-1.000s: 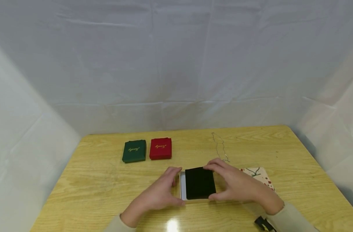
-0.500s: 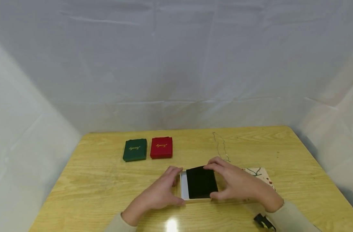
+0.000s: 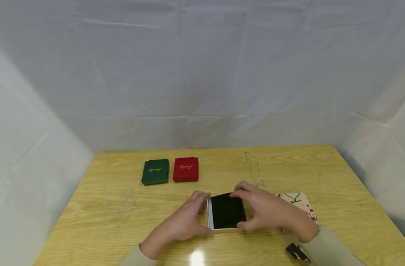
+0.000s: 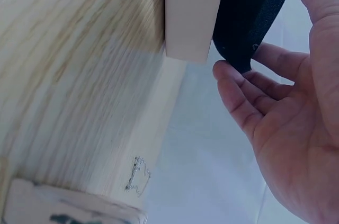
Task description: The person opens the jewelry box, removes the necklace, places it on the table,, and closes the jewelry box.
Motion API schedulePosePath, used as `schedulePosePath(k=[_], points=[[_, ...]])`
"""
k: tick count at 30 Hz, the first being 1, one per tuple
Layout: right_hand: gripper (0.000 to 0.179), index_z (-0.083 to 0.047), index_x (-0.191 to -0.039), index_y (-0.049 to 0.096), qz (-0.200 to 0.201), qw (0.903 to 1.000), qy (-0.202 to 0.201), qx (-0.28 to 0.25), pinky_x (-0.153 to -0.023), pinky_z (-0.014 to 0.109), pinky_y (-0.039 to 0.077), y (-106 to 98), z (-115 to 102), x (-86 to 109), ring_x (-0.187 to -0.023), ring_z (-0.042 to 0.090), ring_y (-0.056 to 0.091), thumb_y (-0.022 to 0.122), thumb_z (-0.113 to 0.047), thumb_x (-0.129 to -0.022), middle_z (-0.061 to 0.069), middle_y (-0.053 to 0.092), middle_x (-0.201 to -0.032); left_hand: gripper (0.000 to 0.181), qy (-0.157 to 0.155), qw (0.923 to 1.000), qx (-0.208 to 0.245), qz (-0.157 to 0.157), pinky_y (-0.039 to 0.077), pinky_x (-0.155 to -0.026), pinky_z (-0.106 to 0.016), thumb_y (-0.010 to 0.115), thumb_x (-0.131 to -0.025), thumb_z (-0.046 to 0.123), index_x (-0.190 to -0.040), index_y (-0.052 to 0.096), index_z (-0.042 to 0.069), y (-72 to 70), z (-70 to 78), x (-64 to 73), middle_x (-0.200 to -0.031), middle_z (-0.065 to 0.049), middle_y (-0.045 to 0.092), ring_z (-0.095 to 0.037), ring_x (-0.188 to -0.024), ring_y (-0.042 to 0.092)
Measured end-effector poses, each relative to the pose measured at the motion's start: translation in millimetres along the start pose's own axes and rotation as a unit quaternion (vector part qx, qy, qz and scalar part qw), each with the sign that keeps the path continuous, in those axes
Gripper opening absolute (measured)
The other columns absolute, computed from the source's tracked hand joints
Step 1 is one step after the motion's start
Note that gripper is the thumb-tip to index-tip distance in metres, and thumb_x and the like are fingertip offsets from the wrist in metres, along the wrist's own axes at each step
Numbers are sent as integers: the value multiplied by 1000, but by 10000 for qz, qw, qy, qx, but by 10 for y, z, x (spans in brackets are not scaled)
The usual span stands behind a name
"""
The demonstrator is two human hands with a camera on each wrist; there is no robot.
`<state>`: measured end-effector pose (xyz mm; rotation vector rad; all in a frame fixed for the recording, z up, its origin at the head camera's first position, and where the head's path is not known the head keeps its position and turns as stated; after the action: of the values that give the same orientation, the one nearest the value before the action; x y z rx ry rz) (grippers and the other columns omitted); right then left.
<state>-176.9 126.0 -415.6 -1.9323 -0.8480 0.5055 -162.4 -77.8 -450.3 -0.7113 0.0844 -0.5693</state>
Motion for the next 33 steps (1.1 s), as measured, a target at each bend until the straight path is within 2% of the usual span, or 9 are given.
schedulePosePath(k=[14, 20, 26, 33], points=[[72, -9, -142, 64, -99, 9998, 8, 177, -98, 37, 55, 100, -32, -109, -113, 11, 56, 86, -46, -84, -3, 53, -133, 102, -5, 10000, 7, -91, 52, -92, -36, 97, -78, 27, -158, 40, -1, -6, -1, 8, -145, -4, 48, -22, -108, 54], [70, -10, -138, 67, 33, 9991, -100, 404, -101, 39, 53, 115, -42, -134, -116, 12, 54, 88, -46, -81, -3, 56, -131, 101, -22, 10000, 0, -78, 51, -93, -37, 97, -78, 28, -158, 41, 0, -5, 8, 10, -144, -3, 48, -22, -109, 54], [73, -12, -139, 68, 38, 9984, -74, 565, -105, 46, 51, 140, -10, -114, -122, 15, 53, 87, -53, -81, -2, 58, -134, 101, -29, 10000, 19, -66, 51, -93, -37, 97, -78, 26, -158, 41, 0, -11, 18, 16, -143, -3, 48, -23, -109, 54], [77, -17, -141, 66, -38, 9992, -24, 409, -106, 53, 45, 188, 49, -84, -126, 17, 47, 81, -67, -85, -4, 56, -138, 101, -28, 10000, 26, -64, 51, -92, -36, 97, -78, 26, -157, 41, -1, -17, 18, 19, -141, -3, 49, -23, -109, 54]])
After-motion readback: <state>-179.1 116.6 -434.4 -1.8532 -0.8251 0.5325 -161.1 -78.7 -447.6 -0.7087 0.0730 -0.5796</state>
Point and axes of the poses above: each hand's wrist, its own x-axis away from the middle knuckle, its own y-axis out of the palm, z = x × y, the point moved 7 cm from there along -x, towards the middle knuckle
